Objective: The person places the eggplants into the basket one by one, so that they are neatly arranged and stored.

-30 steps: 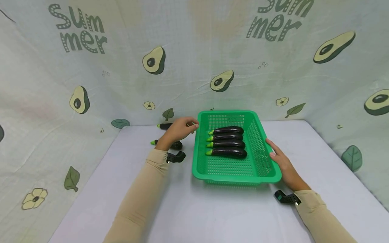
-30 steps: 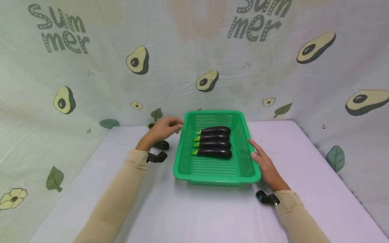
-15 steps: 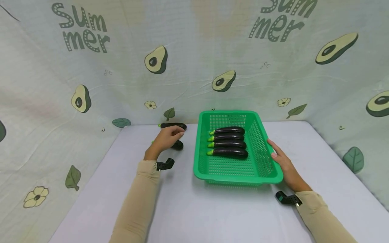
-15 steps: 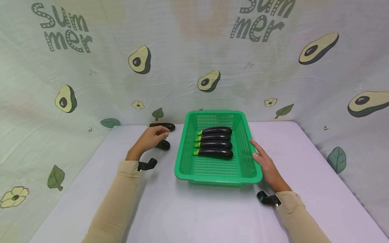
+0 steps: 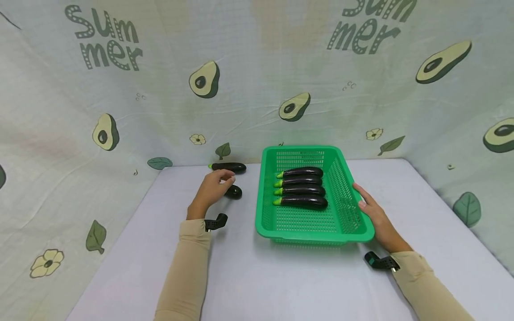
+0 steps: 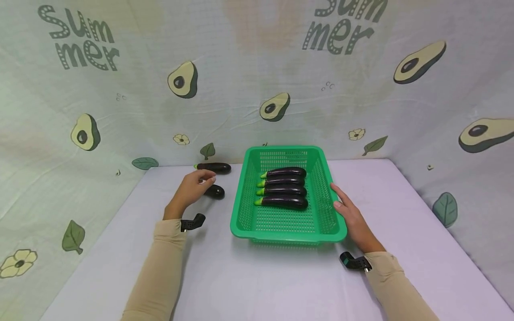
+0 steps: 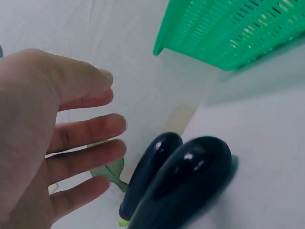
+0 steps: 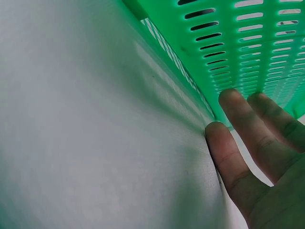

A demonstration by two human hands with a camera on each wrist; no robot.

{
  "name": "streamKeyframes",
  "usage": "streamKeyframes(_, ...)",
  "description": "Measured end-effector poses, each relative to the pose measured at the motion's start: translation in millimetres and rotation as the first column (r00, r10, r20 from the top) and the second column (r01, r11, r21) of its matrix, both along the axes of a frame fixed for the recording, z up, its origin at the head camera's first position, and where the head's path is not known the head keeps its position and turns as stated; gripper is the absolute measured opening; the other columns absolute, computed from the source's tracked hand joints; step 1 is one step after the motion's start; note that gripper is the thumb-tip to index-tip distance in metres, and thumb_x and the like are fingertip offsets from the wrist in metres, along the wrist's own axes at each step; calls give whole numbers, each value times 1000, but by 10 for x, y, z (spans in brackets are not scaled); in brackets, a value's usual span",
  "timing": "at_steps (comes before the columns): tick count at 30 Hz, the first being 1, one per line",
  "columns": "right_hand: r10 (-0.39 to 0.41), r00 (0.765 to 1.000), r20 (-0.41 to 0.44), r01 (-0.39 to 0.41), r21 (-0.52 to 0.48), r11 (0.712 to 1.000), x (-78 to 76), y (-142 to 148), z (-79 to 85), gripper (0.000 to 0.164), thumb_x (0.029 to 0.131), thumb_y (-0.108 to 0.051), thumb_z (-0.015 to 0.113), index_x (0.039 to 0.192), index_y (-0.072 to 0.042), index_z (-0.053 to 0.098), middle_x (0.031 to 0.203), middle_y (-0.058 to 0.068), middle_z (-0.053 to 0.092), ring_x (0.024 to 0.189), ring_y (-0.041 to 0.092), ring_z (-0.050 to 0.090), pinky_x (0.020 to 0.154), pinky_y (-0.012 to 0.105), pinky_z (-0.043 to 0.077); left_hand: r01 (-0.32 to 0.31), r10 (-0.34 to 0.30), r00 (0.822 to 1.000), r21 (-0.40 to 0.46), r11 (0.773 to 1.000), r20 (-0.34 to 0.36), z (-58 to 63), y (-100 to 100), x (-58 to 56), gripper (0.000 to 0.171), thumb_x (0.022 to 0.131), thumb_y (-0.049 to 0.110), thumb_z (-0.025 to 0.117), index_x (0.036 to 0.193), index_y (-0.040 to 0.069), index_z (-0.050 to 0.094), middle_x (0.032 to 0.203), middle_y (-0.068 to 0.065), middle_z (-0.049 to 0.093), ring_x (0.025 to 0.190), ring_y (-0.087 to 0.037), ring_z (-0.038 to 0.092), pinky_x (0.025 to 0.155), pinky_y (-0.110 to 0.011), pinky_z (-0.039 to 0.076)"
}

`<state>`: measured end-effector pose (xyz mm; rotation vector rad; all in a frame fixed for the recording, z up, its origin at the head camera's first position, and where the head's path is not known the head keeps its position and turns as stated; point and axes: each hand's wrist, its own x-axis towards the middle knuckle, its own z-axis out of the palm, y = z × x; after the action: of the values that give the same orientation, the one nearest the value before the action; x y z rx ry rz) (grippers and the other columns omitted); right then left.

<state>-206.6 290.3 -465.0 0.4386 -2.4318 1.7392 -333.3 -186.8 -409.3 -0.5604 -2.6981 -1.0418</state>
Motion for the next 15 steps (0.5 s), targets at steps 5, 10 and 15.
streamKeyframes(5,-2,1000,8,2,0,1000,-5,-13,-10,54,111,-31,31,162,-29,16,167,8,8,149,27,8,114,38,13,-40,40,999,-19,999,-11,-65,-62,21,30,101,28,60,122,8,69,117,-8,68,114,-27,60,97,-48,47)
streamKeyframes(10,-4,1000,-22,4,17,1000,-5,8,-33,53,111,-30,30,162,-28,18,167,8,10,146,12,14,104,17,20,-67,67,998,10,998,7,-76,-122,11,30,102,30,60,122,10,69,120,-8,67,118,-27,58,100,-48,45)
streamKeyframes(15,-3,1000,-19,3,20,1000,-2,13,-22,53,111,-31,29,162,-29,17,166,10,10,140,4,19,96,11,25,-94,94,995,27,995,16,-116,-225,-28,31,101,28,61,123,8,68,122,-9,66,122,-28,56,103,-49,43)
